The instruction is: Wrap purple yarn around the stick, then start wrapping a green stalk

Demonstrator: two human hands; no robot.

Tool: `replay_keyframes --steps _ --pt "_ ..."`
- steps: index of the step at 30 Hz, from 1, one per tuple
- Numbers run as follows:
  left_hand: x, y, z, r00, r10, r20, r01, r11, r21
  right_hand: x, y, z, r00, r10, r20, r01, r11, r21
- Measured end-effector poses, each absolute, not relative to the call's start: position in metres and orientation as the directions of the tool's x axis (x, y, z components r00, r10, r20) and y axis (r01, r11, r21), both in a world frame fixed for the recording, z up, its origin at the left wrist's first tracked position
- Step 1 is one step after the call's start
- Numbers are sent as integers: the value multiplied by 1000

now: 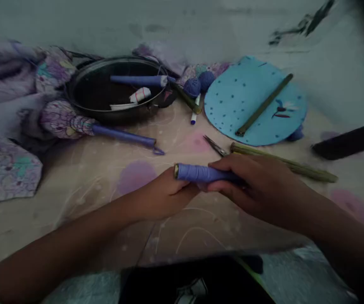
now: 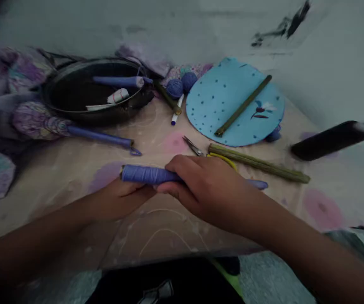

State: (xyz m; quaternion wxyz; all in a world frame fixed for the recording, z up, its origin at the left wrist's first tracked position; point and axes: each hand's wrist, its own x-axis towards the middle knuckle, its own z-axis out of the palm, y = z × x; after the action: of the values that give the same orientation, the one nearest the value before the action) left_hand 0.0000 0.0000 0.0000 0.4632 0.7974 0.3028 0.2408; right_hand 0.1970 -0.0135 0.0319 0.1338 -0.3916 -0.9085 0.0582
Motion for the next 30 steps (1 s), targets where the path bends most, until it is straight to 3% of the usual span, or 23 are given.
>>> replay_keyframes --steps 2,5,10,12,13,15,19,21,23,25,27,30 --pt "-1 -3 1 734 679 4 307 -336 891 198 -8 29 -592 785 183 776 616 -133" --pt "-3 -6 6 753 654 -68 426 -407 808 198 -2 26 -568 815 115 818 574 -25" --pt "-9 -8 23 771 637 13 596 -728 341 192 -5 26 -682 728 -67 728 685 28" --pt "-13 -4 28 801 591 94 555 -793 252 190 -10 28 -750 656 -91 660 750 -33" --pt "-15 -2 29 817 563 126 516 -811 275 189 -13 30 -785 614 -82 619 782 -69" --pt "-17 5 27 839 516 171 403 -801 443 188 -21 36 -836 547 -42 547 823 -154" --pt "-13 12 13 787 598 151 212 -493 844 190 -32 48 -776 600 195 545 793 -273" --pt "-8 8 5 742 658 132 169 -374 912 191 -31 49 -672 664 328 611 747 -261" --pt "-3 0 -1 619 767 168 212 -369 905 192 -25 45 -579 705 410 693 690 -208" --pt "0 -8 -4 574 770 281 295 -514 806 192 -16 39 -536 720 441 752 645 -137" --pt "0 -14 -4 615 683 394 386 -696 605 193 -7 34 -547 733 405 776 625 -83" --pt "-4 -14 1 700 570 430 510 -820 258 191 -2 30 -612 775 159 780 625 -43"
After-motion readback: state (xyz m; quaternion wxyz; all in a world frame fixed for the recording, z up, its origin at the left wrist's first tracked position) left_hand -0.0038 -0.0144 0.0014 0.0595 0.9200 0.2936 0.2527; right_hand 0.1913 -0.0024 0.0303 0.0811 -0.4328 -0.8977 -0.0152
